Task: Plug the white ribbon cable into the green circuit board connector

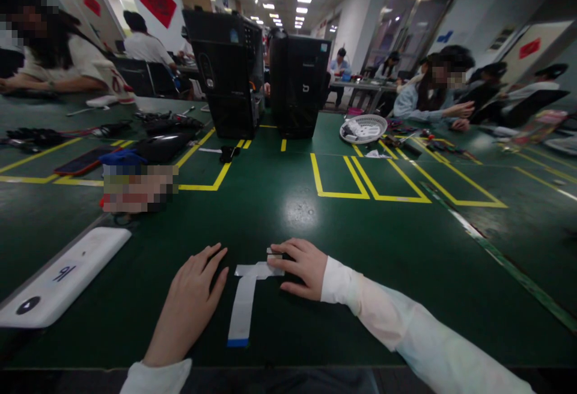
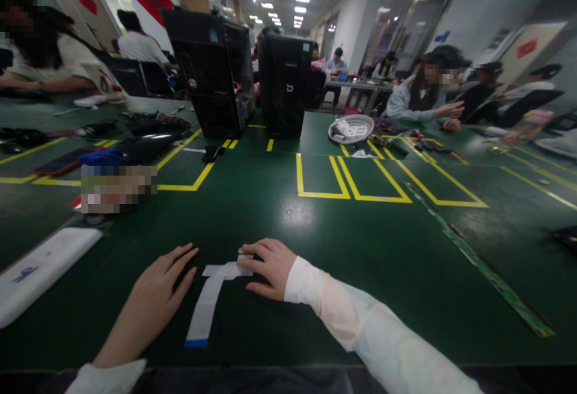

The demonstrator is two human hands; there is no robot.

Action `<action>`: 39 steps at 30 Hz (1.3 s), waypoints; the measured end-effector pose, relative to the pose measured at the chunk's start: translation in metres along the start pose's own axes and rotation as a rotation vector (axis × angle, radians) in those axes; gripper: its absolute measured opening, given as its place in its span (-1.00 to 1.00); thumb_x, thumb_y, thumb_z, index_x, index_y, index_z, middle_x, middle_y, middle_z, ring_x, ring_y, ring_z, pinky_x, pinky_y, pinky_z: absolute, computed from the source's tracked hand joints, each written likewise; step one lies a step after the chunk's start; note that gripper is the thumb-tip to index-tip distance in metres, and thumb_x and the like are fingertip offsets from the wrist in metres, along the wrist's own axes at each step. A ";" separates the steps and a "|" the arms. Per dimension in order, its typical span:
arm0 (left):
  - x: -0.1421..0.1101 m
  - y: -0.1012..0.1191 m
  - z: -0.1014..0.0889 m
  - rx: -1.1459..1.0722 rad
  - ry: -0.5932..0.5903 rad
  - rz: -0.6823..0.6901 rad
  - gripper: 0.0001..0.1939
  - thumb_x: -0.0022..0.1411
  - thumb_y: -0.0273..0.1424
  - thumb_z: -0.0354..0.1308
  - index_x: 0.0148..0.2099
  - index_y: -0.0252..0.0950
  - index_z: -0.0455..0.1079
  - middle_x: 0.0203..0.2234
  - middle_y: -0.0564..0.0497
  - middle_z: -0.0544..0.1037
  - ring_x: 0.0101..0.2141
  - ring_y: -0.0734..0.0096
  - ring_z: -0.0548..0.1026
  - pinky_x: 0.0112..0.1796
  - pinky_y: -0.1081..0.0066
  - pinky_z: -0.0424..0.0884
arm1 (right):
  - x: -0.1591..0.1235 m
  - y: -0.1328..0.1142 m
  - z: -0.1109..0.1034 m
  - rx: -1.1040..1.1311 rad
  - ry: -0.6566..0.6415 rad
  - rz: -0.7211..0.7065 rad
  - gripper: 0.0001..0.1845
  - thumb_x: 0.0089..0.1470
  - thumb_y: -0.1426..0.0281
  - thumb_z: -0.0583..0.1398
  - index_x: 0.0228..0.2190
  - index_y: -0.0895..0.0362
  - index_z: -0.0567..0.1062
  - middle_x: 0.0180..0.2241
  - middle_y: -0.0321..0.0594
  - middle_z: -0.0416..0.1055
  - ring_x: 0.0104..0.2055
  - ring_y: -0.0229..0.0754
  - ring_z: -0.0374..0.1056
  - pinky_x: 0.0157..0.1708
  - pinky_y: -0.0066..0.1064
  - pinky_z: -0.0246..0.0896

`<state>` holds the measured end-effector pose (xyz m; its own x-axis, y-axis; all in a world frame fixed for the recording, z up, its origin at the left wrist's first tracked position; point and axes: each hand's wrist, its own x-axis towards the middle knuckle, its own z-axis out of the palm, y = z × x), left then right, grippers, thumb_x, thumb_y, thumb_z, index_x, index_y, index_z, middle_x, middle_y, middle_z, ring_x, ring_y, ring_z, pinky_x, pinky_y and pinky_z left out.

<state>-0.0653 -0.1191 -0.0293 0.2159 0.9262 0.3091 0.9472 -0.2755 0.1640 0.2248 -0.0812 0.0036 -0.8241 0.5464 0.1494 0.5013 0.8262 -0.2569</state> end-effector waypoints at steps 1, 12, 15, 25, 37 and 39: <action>0.000 0.000 0.000 0.002 -0.002 0.000 -0.47 0.35 -0.14 -0.14 0.20 -0.33 0.31 0.15 -0.22 0.39 0.12 0.01 0.38 0.10 -0.05 0.31 | 0.000 0.000 0.000 -0.001 -0.007 -0.005 -0.41 0.19 0.15 0.11 0.18 0.13 0.29 0.24 0.00 0.14 0.22 0.03 0.08 0.17 -0.01 0.06; 0.001 0.004 -0.004 -0.006 0.003 -0.014 -0.49 0.34 -0.15 -0.13 0.17 -0.31 0.34 0.13 -0.21 0.41 0.11 0.02 0.39 0.10 -0.03 0.32 | -0.068 0.096 0.012 -0.209 0.268 0.447 -0.31 0.24 0.05 -0.05 0.25 0.18 0.17 0.24 0.16 0.08 0.24 0.12 0.09 0.14 0.03 0.13; 0.001 0.004 -0.004 0.000 0.012 -0.017 -0.48 0.34 -0.14 -0.14 0.18 -0.30 0.34 0.14 -0.21 0.41 0.11 0.03 0.39 0.09 -0.02 0.32 | -0.119 0.137 -0.006 -0.369 0.332 0.785 -0.31 0.20 0.07 -0.02 0.21 0.22 0.24 0.21 0.22 0.11 0.22 0.19 0.10 0.13 0.06 0.10; 0.000 0.001 0.000 -0.002 -0.014 -0.016 -0.46 0.35 -0.12 -0.14 0.20 -0.32 0.31 0.15 -0.21 0.39 0.13 0.01 0.36 0.10 -0.04 0.31 | -0.290 0.176 -0.056 -0.411 0.526 1.839 -0.21 0.14 0.00 -0.08 0.21 0.28 0.23 0.25 0.41 -0.05 0.31 0.35 -0.16 0.10 0.22 -0.20; 0.001 0.002 -0.002 0.015 -0.028 -0.015 -0.46 0.36 -0.13 -0.16 0.20 -0.33 0.31 0.16 -0.21 0.38 0.13 0.02 0.35 0.10 -0.03 0.31 | -0.295 0.168 -0.065 -0.365 0.292 1.832 -0.17 0.13 -0.06 -0.14 0.17 0.26 0.33 0.14 0.39 0.16 0.17 0.43 0.13 0.05 0.12 0.03; 0.001 0.002 -0.001 0.015 -0.018 -0.016 -0.46 0.36 -0.13 -0.16 0.20 -0.34 0.31 0.15 -0.21 0.38 0.12 0.03 0.36 0.11 -0.03 0.30 | -0.301 0.170 -0.062 -0.384 0.225 1.756 -0.20 0.14 -0.04 -0.14 0.15 0.27 0.35 0.13 0.37 0.20 0.15 0.38 0.18 0.06 0.07 0.09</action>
<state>-0.0637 -0.1193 -0.0277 0.2045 0.9351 0.2895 0.9542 -0.2565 0.1543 0.5747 -0.0965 -0.0258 0.7050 0.7025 0.0971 0.7078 -0.7055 -0.0348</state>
